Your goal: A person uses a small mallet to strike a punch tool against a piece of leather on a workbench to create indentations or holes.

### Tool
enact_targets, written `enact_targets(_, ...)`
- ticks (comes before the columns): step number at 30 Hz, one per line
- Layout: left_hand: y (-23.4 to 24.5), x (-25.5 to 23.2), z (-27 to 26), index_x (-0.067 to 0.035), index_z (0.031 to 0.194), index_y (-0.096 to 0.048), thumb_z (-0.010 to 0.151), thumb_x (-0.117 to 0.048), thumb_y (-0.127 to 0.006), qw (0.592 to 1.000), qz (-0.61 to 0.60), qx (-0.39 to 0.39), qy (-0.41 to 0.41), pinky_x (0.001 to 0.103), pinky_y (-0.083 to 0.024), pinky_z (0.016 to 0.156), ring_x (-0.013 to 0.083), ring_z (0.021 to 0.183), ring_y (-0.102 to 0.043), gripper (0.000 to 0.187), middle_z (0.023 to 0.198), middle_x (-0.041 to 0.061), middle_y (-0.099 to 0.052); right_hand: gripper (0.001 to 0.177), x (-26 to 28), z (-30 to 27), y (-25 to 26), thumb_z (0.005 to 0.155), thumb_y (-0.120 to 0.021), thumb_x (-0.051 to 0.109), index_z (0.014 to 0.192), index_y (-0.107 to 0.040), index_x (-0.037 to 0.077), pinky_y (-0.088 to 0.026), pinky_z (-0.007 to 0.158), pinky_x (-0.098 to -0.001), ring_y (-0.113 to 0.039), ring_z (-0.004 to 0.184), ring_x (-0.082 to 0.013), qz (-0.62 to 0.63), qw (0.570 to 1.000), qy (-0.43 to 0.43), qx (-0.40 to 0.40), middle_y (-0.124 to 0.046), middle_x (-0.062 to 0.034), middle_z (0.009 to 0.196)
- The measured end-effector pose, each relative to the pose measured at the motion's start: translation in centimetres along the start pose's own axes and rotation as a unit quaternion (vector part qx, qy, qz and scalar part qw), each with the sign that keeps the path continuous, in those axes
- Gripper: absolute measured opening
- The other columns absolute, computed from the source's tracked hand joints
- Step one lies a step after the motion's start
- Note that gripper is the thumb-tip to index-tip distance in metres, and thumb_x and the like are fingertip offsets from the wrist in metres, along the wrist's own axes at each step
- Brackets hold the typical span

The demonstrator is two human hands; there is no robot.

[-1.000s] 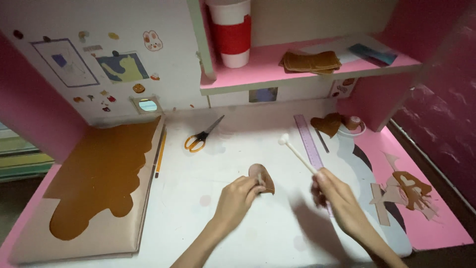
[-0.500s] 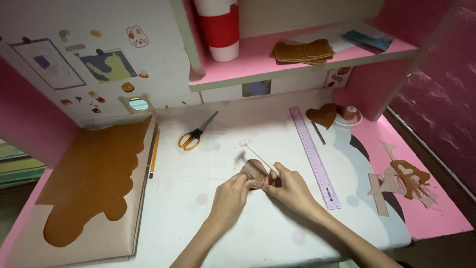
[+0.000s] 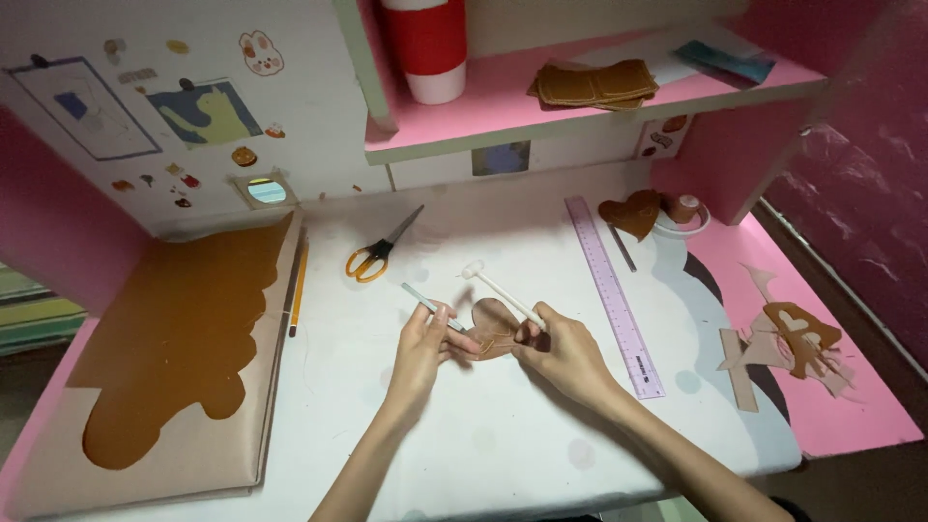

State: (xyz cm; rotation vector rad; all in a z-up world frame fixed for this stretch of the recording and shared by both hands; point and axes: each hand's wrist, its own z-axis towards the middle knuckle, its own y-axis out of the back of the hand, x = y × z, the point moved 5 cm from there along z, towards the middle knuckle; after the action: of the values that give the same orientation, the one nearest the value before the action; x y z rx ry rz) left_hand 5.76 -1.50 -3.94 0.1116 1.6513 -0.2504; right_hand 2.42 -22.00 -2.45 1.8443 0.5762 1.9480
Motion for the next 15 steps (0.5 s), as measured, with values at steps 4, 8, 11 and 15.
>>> enact_targets(4, 0.2, 0.0, 0.2, -0.009, 0.114, -0.046, 0.110, -0.034, -0.038, 0.999, 0.002, -0.010, -0.031, 0.028, -0.059, 0.057, 0.0265, 0.064, -0.077, 0.027, 0.071, 0.024, -0.076, 0.026, 1.0, -0.2, 0.3, 0.078, -0.081, 0.005, 0.087, -0.057, 0.009, -0.056, 0.072, -0.0373, -0.072, 0.081, -0.0291, -0.013, 1.000, -0.002, 0.014, -0.081, -0.0104, 0.091)
enact_targets(8, -1.7, -3.4, -1.9, -0.008, 0.116, -0.054, 0.109, -0.034, -0.043, 0.990, 0.125, -0.009, -0.065, 0.028, -0.059, 0.058, 0.0221, 0.064, -0.074, 0.029, 0.070, 0.016, -0.076, 0.025, 1.0, 0.2, 0.2, 0.078, -0.080, 0.006, 0.087, -0.057, 0.009, -0.056, 0.071, -0.0394, -0.072, 0.081, -0.0303, -0.023, 0.999, -0.004, 0.025, -0.080, -0.0111, 0.092)
enact_targets(11, -2.0, -1.7, -1.2, -0.010, 0.107, -0.064, 0.106, -0.037, -0.051, 0.960, 0.254, 0.000, -0.117, 0.031, -0.057, 0.066, 0.0209, 0.074, -0.069, 0.030, 0.077, 0.010, -0.071, 0.024, 1.0, 0.4, 0.4, 0.078, -0.080, 0.007, 0.087, -0.058, 0.009, -0.056, 0.068, -0.0382, -0.071, 0.078, -0.0282, -0.029, 0.999, -0.003, 0.030, -0.080, -0.0094, 0.090)
enact_targets(15, -2.3, -0.8, -0.9, -0.006, 0.092, -0.069, 0.105, -0.035, -0.056, 0.935, 0.310, 0.019, -0.169, 0.035, -0.058, 0.079, 0.0238, 0.088, -0.067, 0.035, 0.086, 0.010, -0.067, 0.023, 0.9, 0.7, 0.4, 0.080, -0.080, 0.009, 0.089, -0.060, 0.009, -0.056, 0.068, -0.0392, -0.072, 0.080, -0.0305, -0.044, 0.998, 0.002, 0.040, -0.079, -0.0108, 0.088)
